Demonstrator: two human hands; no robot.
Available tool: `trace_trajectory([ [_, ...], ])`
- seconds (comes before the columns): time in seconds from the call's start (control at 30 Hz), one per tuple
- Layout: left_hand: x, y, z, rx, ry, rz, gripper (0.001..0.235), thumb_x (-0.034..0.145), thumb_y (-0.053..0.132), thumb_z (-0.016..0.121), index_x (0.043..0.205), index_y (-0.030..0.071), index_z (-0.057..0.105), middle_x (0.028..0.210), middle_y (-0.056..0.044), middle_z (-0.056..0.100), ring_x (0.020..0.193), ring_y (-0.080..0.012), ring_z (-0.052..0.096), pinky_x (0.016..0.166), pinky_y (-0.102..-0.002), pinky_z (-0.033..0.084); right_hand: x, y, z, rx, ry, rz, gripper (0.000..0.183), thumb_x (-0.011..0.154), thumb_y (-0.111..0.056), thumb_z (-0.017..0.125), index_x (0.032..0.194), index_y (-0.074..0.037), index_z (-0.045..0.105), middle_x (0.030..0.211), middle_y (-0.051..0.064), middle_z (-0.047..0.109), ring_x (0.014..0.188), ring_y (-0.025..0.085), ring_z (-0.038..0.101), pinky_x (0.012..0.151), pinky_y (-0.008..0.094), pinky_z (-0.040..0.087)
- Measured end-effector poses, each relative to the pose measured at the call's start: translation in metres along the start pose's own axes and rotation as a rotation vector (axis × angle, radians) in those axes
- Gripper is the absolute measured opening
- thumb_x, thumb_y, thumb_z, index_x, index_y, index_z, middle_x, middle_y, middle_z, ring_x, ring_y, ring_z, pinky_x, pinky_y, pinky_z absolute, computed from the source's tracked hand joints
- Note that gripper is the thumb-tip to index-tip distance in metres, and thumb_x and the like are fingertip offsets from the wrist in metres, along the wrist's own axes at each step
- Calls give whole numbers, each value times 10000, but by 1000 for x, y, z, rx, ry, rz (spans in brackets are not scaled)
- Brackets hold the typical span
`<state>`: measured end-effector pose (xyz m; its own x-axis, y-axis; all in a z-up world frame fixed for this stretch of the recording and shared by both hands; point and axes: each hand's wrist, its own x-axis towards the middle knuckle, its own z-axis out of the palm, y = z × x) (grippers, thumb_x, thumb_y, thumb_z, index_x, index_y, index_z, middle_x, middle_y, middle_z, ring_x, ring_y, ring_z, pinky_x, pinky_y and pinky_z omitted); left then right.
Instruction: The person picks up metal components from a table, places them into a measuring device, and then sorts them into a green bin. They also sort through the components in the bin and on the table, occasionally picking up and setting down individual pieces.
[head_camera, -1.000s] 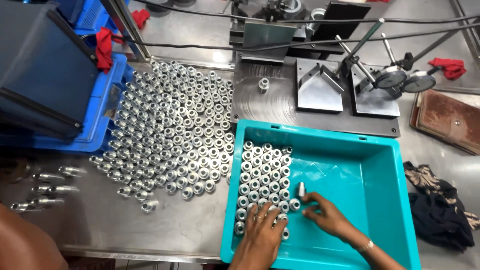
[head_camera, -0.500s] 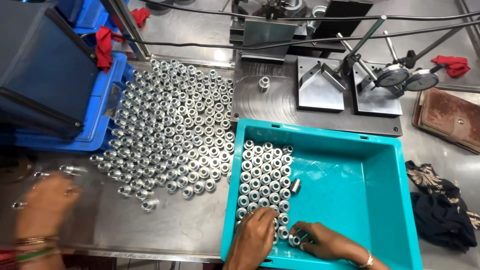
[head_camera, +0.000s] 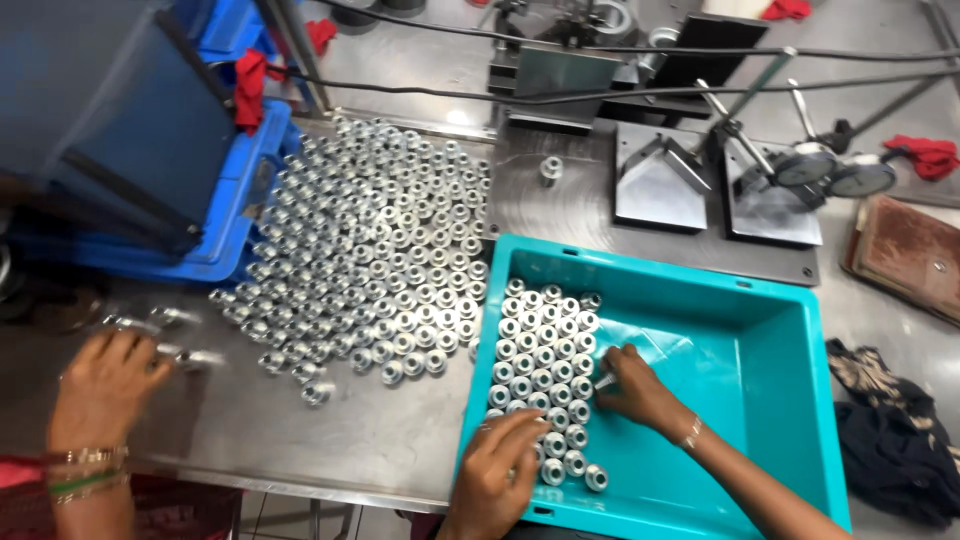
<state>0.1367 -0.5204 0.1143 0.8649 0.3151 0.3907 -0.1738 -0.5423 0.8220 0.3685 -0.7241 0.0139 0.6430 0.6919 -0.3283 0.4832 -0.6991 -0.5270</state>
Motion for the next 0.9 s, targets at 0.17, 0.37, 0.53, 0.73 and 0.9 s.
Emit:
trace_trajectory([
  [0.17, -18, -35, -61, 194, 399, -259, 213, 881, -4, 625, 1068, 13, 725, 1120, -140, 736, 1042, -322, 719, 913, -396, 568, -46, -30, -9, -83, -101, 128, 461, 689, -120, 872, 1040, -76, 577, 1029, 140, 581, 973, 359, 613, 835, 449, 528],
  [0.37, -34, -112, -133, 612, 317, -484, 429, 933, 118, 684, 1347, 49, 599, 1475, -228, 490, 1364, -416, 464, 1112, -539, 390, -50, -22, 20, -22, -45, -56, 393, 765, -102, 758, 1123, -75, 600, 1018, 165, 668, 918, 399, 663, 780, 479, 543],
  [0.53, -22, -126, -171, 701, 56, -837, 1288, 635, 378, 946, 1631, 81, 185, 1588, -333, 83, 1461, -508, 168, 1189, -612, 216, -43, 44, 46, 3, -374, 147, 562, 868, -340, 737, 1387, -165, 609, 1192, 111, 798, 1101, 264, 746, 955, 383, 620],
  [0.73, -2, -184, -185, 617, 39, -578, 1228, 596, 459, 935, 1565, 61, 295, 1628, -321, 105, 1460, -515, 186, 1188, -594, 229, -57, -56, 26, 460, 293, 298, 496, 878, -159, 709, 1360, -60, 649, 1256, 187, 752, 1146, 337, 740, 927, 486, 619],
  [0.9, -9, -206, -181, 650, 216, -312, 730, 740, 224, 766, 1397, 32, 512, 1525, -350, 227, 1393, -540, 299, 1144, -596, 298, 2, -287, 77, 333, 55, -135, 690, 782, -229, 813, 1416, -132, 558, 1318, 148, 640, 1166, 306, 663, 946, 434, 573],
])
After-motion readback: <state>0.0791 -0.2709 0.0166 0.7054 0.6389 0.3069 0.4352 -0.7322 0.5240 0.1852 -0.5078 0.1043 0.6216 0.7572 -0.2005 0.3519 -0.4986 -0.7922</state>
